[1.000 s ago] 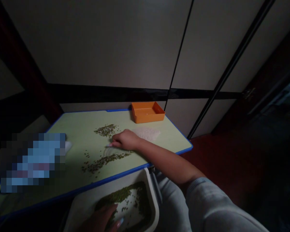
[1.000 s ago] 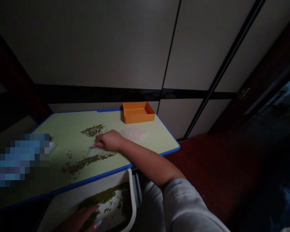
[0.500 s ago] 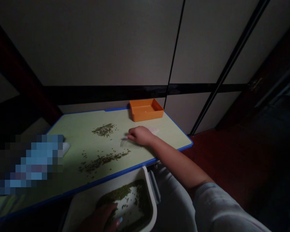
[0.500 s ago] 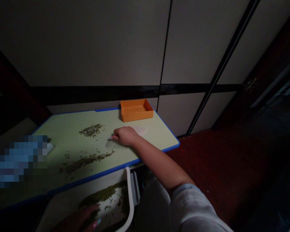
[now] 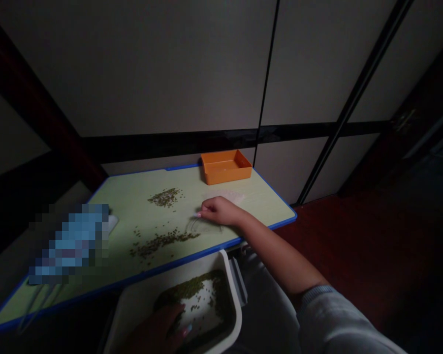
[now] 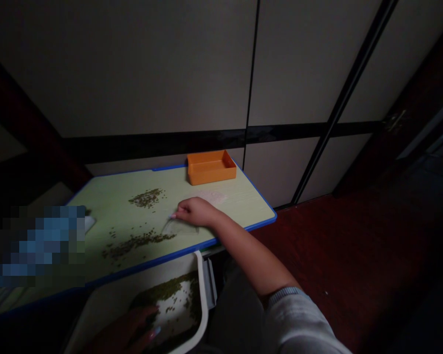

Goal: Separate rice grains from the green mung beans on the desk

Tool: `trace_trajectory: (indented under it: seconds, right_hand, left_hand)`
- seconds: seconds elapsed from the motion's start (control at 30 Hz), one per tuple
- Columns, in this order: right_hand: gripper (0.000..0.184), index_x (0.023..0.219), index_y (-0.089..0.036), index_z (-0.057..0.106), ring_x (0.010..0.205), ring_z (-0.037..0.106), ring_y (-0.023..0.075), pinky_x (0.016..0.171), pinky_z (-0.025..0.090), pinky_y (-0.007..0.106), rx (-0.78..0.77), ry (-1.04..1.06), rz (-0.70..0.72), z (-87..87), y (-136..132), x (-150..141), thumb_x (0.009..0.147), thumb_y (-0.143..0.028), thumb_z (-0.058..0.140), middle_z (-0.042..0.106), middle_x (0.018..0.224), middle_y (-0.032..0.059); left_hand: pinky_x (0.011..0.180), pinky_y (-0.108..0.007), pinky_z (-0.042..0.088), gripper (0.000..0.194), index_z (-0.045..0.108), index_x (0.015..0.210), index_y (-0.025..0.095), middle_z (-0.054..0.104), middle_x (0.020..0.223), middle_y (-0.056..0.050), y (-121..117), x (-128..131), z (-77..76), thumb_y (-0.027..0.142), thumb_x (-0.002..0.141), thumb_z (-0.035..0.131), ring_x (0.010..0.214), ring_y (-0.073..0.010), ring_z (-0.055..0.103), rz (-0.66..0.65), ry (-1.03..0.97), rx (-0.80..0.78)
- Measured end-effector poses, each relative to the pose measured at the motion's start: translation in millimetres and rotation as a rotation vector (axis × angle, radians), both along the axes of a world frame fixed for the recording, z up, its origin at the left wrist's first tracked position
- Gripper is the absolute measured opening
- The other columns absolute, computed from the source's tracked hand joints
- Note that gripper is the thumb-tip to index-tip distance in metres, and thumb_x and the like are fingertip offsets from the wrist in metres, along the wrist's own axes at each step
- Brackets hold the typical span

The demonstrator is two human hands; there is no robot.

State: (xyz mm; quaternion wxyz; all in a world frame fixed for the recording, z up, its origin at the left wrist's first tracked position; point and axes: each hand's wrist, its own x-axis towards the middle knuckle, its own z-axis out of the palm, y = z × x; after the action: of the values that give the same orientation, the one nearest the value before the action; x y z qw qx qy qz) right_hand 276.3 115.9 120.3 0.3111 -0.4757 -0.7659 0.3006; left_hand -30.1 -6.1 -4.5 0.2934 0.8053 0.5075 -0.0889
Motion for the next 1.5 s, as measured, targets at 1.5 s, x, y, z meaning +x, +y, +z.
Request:
trace_trajectory:
  seconds: [1.5]
  right_hand:
    - [0.034, 0.100, -0.017, 0.079, 0.083, 0.067, 0.0207, 0.063, 0.029, 0.030, 0.006, -0.602, -0.425, 2.7, -38.2, 18.1, 0.105, -0.043, 0.058, 0.081, 0.098, 0.0122]
  left_hand:
    - [0.119, -0.039, 0.045, 0.054, 0.067, 0.137, 0.023, 0.069, 0.146, -0.008, -4.8, 19.5, 26.6, 0.043, 0.089, 0.051, 0.137, -0.0252, 0.063, 0.040, -0.008, -0.012]
